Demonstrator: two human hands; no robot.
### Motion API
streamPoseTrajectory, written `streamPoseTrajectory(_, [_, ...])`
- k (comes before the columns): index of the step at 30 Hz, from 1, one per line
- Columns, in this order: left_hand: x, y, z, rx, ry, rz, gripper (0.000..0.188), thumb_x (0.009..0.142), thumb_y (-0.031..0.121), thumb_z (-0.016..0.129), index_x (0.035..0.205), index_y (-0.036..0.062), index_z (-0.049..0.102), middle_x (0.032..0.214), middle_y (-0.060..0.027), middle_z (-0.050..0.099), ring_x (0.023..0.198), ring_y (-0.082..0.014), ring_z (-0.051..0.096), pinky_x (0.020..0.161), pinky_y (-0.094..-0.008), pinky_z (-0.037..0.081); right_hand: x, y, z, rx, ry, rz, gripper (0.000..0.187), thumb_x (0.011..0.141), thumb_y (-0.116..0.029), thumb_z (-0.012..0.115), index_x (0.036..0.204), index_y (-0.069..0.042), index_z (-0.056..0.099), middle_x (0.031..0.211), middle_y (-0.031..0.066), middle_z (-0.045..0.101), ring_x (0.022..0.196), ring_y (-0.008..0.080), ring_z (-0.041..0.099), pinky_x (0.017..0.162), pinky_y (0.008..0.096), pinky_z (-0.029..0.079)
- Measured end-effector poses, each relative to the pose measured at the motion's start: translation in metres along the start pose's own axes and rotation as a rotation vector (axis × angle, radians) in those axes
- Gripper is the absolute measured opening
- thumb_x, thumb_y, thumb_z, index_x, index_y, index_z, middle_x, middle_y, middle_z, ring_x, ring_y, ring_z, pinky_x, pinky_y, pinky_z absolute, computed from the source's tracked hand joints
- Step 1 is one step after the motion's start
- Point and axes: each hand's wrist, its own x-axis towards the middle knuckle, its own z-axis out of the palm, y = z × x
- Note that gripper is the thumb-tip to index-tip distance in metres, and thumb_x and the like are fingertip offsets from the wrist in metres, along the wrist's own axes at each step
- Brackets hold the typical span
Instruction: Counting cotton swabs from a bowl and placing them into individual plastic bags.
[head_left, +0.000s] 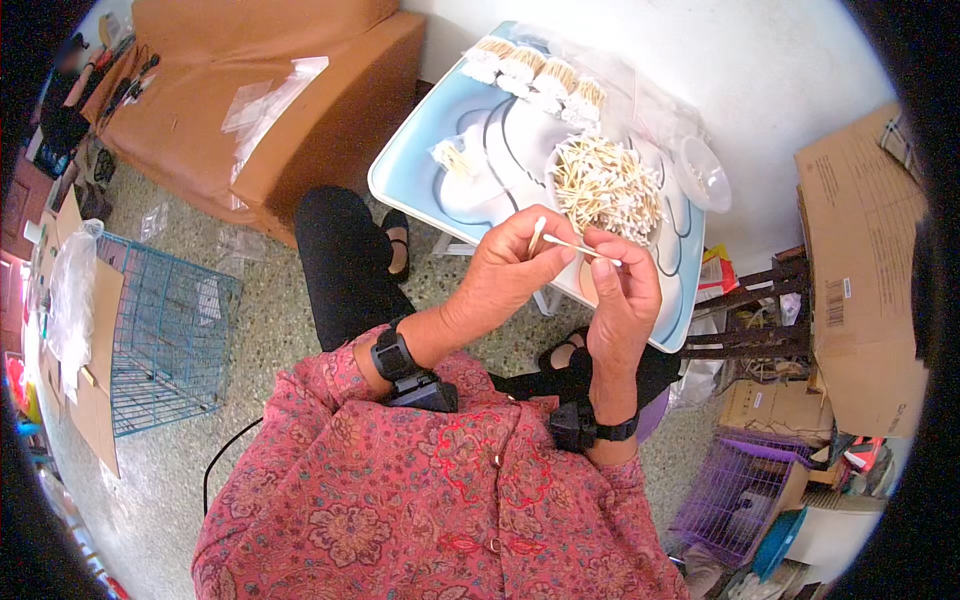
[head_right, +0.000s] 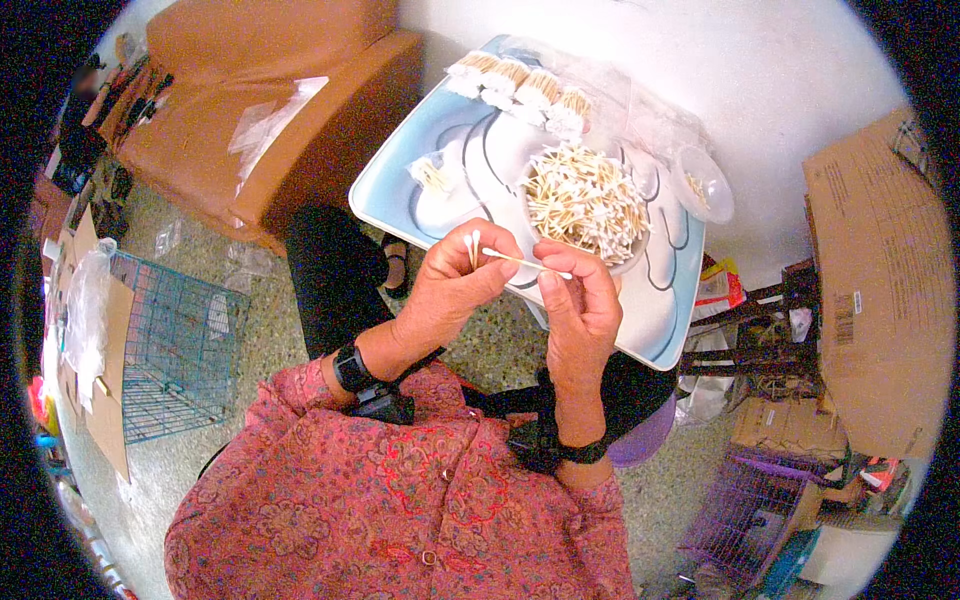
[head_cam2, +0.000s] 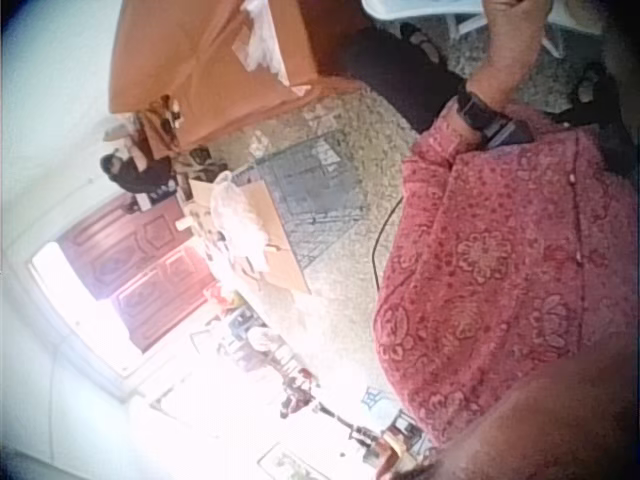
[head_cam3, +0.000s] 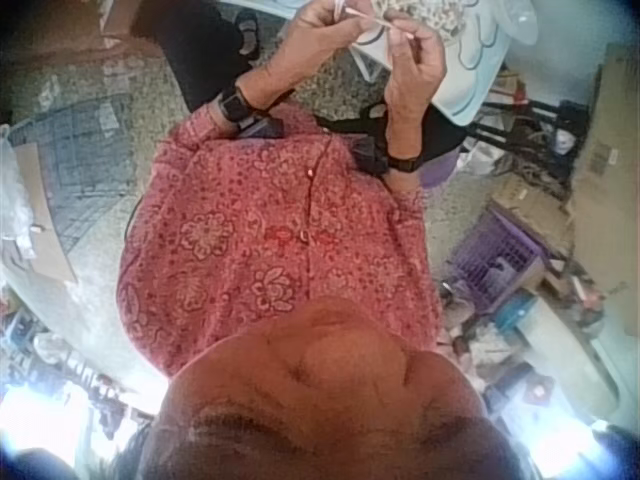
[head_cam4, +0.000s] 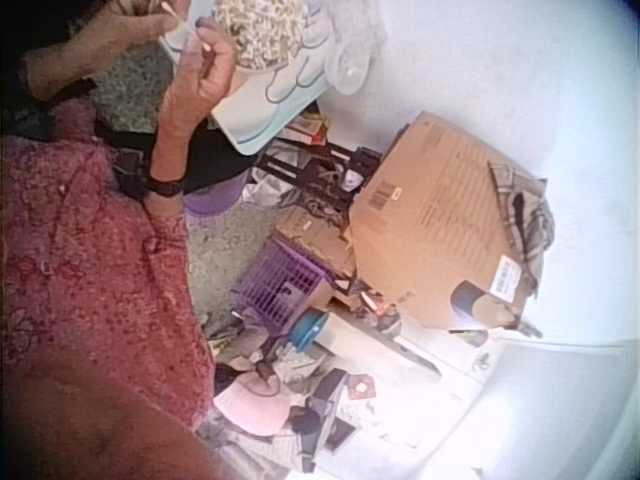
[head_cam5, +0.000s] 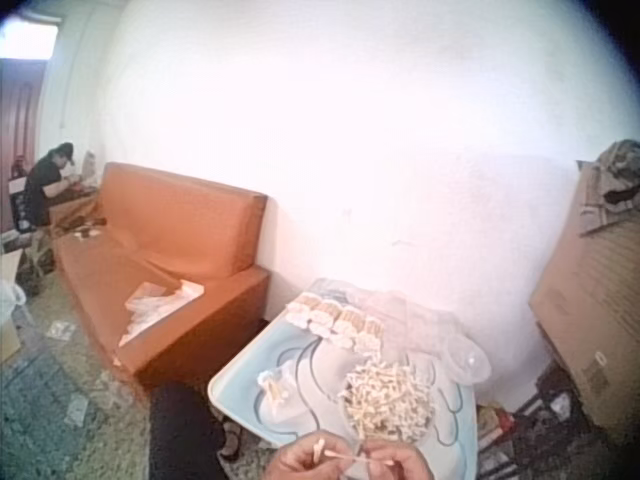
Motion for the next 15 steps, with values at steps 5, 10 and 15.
streamPoseTrajectory(5, [-0.0012, 0.0017, -0.0024, -0.039, -0.014, -0.016, 0.008, 0.088, 0.004, 0.054, 0.096, 0.0059, 0.054, 0.081, 0.0068, 0.053, 0.072, 0.0008, 0.046, 0.062, -0.0157, 0.038, 0.0007, 0.0017, 0.0013, 0.004, -0.007, -0.004, 0.01, 0.083, -0.002, 0.059, 0.092, 0.0, 0.056, 0.103, 0.0137, 0.059, 0.099, 0.0205, 0.056, 0.091, 0.032, 0.041])
streamPoseTrajectory(10, [-0.001, -0.001, -0.0062, -0.048, -0.012, -0.037, 0.008, 0.088, 0.005, 0.055, 0.096, 0.0061, 0.055, 0.082, 0.0067, 0.053, 0.073, 0.0005, 0.046, 0.062, -0.0161, 0.038, 0.0006, 0.0027, 0.0033, 0.006, -0.018, -0.024, 0.01, 0.083, -0.002, 0.06, 0.092, 0.0, 0.056, 0.102, 0.0134, 0.059, 0.098, 0.0197, 0.055, 0.091, 0.0319, 0.041])
streamPoseTrajectory(15, [0.0005, -0.0048, -0.002, -0.063, 0.046, -0.021, 0.007, 0.086, 0.007, 0.057, 0.093, 0.0078, 0.055, 0.064, 0.0101, 0.042, 0.053, 0.0007, 0.035, 0.047, -0.0166, 0.025, -0.0002, 0.0063, 0.0022, 0.001, -0.013, -0.044, 0.01, 0.083, -0.001, 0.06, 0.092, 0.0, 0.056, 0.1, 0.013, 0.059, 0.097, 0.0197, 0.056, 0.09, 0.0318, 0.041])
